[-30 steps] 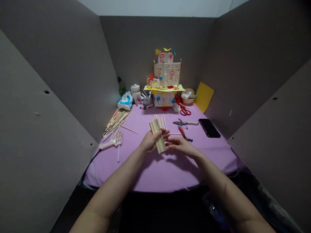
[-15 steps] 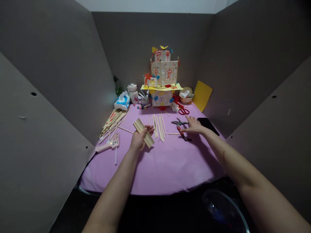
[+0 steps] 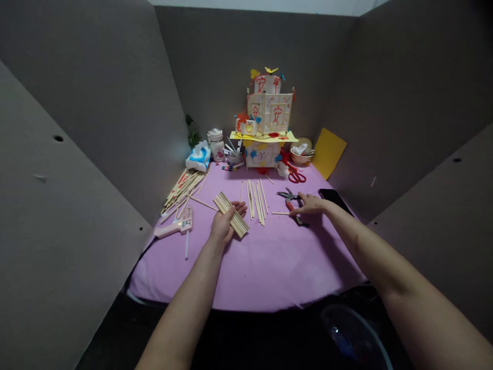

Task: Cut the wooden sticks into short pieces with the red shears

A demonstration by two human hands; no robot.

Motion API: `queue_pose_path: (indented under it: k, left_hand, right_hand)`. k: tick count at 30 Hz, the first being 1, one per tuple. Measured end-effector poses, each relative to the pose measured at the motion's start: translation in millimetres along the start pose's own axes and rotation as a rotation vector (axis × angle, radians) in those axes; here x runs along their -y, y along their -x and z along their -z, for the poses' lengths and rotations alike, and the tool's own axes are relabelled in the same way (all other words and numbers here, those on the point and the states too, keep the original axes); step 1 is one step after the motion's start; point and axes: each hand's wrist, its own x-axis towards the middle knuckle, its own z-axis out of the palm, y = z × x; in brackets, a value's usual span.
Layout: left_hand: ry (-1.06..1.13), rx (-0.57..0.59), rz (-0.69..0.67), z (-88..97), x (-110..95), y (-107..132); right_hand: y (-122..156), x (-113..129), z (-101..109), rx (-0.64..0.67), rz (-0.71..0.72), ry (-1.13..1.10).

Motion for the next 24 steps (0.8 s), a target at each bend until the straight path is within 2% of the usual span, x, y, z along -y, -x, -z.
queue_pose_path:
  k: [3, 6, 12, 19, 24]
  left_hand:
    - [0.016, 0.003, -0.001, 1.0, 0.3, 0.4]
    - [0.016, 0.007, -0.006, 1.7, 0.2, 0.2]
    - [-0.013, 0.040, 0.016, 1.9, -0.3, 2.1]
    - [-0.036, 0.192, 0.088, -4.8, -3.3, 13.3]
    - [-0.037, 0.233, 0.110, -7.9, -4.6, 17.2]
  right_hand:
    - [2.6, 4.5, 6.1, 0.066, -0.008, 0.004]
    - [3.8, 6.3, 7.5, 0.047, -0.013, 0.032]
    - [7.7, 3.4, 3.6, -0.027, 0.011, 0.123]
    - [12.5, -6.2, -7.6, -0.216, -0.049, 0.116]
    - [9.6, -2.6, -20.5, -0.237, -0.066, 0.112]
